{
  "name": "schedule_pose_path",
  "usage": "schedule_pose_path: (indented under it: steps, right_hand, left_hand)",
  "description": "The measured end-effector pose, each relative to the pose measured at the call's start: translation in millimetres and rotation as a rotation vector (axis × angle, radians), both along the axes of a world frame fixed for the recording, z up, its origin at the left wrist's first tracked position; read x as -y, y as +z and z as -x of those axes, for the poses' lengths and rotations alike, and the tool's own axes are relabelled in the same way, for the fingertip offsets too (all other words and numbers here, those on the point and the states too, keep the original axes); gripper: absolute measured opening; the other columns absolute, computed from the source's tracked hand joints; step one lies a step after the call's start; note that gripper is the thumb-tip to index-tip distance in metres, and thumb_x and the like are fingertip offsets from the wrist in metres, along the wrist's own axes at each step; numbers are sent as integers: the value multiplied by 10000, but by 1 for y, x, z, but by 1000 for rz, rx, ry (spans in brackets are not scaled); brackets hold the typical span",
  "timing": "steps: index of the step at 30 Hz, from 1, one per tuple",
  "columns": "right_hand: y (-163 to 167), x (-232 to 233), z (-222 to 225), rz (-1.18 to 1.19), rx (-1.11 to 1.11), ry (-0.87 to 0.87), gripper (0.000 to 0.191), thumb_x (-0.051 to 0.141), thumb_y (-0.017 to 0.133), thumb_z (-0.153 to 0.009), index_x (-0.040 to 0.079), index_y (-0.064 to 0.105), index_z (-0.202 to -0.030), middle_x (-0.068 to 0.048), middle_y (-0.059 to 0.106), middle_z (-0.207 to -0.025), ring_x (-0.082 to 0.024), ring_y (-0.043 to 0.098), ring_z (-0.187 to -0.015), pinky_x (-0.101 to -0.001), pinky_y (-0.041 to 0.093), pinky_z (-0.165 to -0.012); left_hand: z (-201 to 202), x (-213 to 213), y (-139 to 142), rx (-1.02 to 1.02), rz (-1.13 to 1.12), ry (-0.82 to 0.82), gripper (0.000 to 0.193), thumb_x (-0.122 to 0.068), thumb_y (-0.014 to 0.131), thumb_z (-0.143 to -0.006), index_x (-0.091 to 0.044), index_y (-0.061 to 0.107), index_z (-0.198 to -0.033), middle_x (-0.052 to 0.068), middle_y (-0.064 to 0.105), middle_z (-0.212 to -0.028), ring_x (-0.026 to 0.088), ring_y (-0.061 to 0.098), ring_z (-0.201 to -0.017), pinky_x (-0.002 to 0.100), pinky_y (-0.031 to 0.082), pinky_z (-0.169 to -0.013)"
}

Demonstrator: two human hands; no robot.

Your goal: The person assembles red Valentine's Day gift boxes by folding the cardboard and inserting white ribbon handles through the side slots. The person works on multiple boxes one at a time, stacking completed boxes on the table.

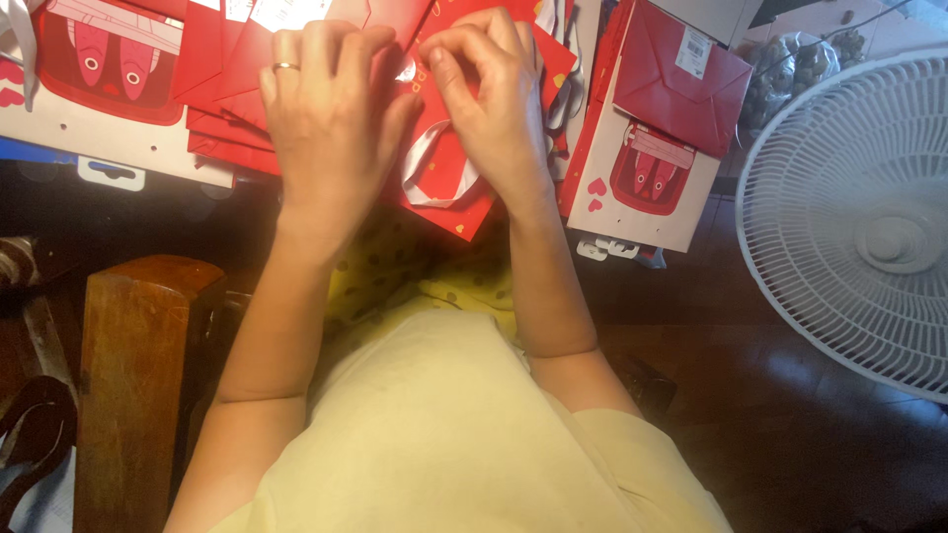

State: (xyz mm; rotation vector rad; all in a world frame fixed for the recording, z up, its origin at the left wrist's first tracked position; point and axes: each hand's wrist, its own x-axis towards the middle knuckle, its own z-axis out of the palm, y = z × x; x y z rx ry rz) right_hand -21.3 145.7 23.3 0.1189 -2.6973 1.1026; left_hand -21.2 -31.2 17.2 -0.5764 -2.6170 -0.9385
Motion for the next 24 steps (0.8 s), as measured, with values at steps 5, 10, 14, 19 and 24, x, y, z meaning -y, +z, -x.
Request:
schedule_pose_path:
  steps: [5, 10, 14, 19, 24]
  right_hand:
    - [-3, 0, -2, -56, -34, -2, 95, 154, 680, -1025, 111, 764, -1019, -17, 628, -1050, -238, 530, -1051, -375, 413, -988]
    - [-5, -2, -1, -1, -35, -1, 102, 161, 683, -1021, 98, 763, -1031, -22, 623, -1063, -235, 534, -1060, -371, 427, -977]
    - [-3, -3, -2, 16, -36, -9, 106, 182, 687, -1020, 102, 757, -1021, -23, 616, -1074, -232, 534, -1060, -360, 432, -972]
    - [-1, -1, 0, -48, -23, -33, 169, 286, 739, -975, 120, 757, -950, -17, 612, -1022, -233, 534, -1032, -399, 382, -971]
    - [0, 0, 4, -56, -30, -42, 206, 328, 747, -968, 133, 751, -904, -6, 617, -1023, -239, 527, -1038, -435, 358, -1000]
  left_hand:
    - [1, 1, 8, -62, 24, -4, 455, -167, 826, -856, -76, 593, -1237, 103, 564, -1187, 324, 523, -1099, 446, 410, -894]
    - [3, -9, -3, -178, 117, 28, 262, -135, 769, -905, -114, 632, -1128, 49, 587, -1130, 273, 535, -1096, 412, 416, -880]
    - [2, -10, -9, -222, 122, 22, 149, -110, 754, -925, -119, 654, -1035, 22, 612, -1083, 253, 550, -1051, 398, 409, -843]
    - [1, -12, -13, -220, 93, 38, 120, -97, 749, -929, -122, 655, -1001, 5, 632, -1050, 250, 566, -1021, 393, 413, -838]
    - [-2, -15, -16, -233, 40, 55, 118, -98, 747, -956, -119, 655, -1025, 4, 633, -1083, 251, 579, -1027, 395, 423, -870]
